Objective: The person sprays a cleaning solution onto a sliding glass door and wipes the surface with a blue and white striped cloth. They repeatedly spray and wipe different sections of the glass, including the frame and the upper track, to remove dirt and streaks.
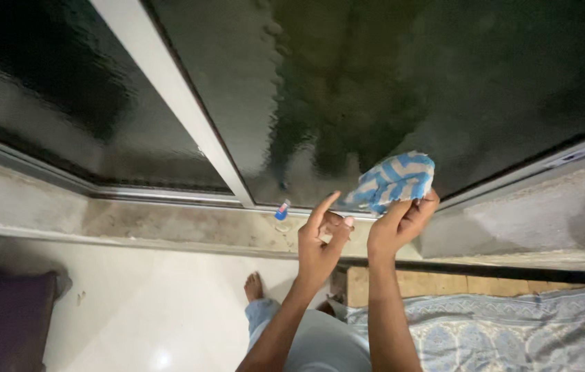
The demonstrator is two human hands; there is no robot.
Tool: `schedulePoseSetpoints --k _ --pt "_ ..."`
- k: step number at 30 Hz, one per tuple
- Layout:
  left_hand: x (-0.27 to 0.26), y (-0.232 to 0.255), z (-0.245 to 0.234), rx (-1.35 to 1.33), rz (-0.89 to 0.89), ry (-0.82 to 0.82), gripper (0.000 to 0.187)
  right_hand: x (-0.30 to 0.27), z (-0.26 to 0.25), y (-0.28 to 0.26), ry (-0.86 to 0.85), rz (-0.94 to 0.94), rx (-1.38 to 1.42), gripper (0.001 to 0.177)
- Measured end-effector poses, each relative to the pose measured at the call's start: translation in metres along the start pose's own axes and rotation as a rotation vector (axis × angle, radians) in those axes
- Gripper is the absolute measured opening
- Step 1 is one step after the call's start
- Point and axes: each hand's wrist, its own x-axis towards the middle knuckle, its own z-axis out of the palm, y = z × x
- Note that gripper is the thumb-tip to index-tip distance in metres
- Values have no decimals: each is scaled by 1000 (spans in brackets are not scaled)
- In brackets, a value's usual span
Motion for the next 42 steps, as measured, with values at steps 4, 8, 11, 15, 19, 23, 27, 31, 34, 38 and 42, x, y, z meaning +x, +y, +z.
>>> schedulePoseSetpoints --k 4,8,11,15,19,23,27,31,34,38,42 --pt "17 19 -29 50 126 -85 48 -22 25 -1 -10 -55 -66 21" --pt "30 29 -62 44 117 -107 31 -51 57 1 -62 -156 -109 19" --pt "43 39 -90 86 189 -77 21 -70 80 -8 -33 -256 -215 26" --pt "56 61 -119 70 202 -15 18 -72 104 -31 -17 -251 -231 27" --pt "74 91 -144 182 457 -4 21 -58 124 -52 -116 -288 -136 45" --pt "88 115 -167 201 536 -76 18 -60 139 -61 -340 -210 -231 56" --pt "96 122 -189 239 597 -154 17 -69 150 -57 -528 -192 -364 57" --pt "97 116 -205 101 398 -311 16 -75 153 -54 -671 26 -299 65" --pt "101 112 -209 -195 230 -435 17 -71 149 -56 -826 185 -37 65" --pt "108 118 -217 -223 -149 -413 16 -66 144 -56 -943 434 101 59" --pt "111 124 -221 -92 -78 -403 17 -73 142 -42 -872 437 67 48"
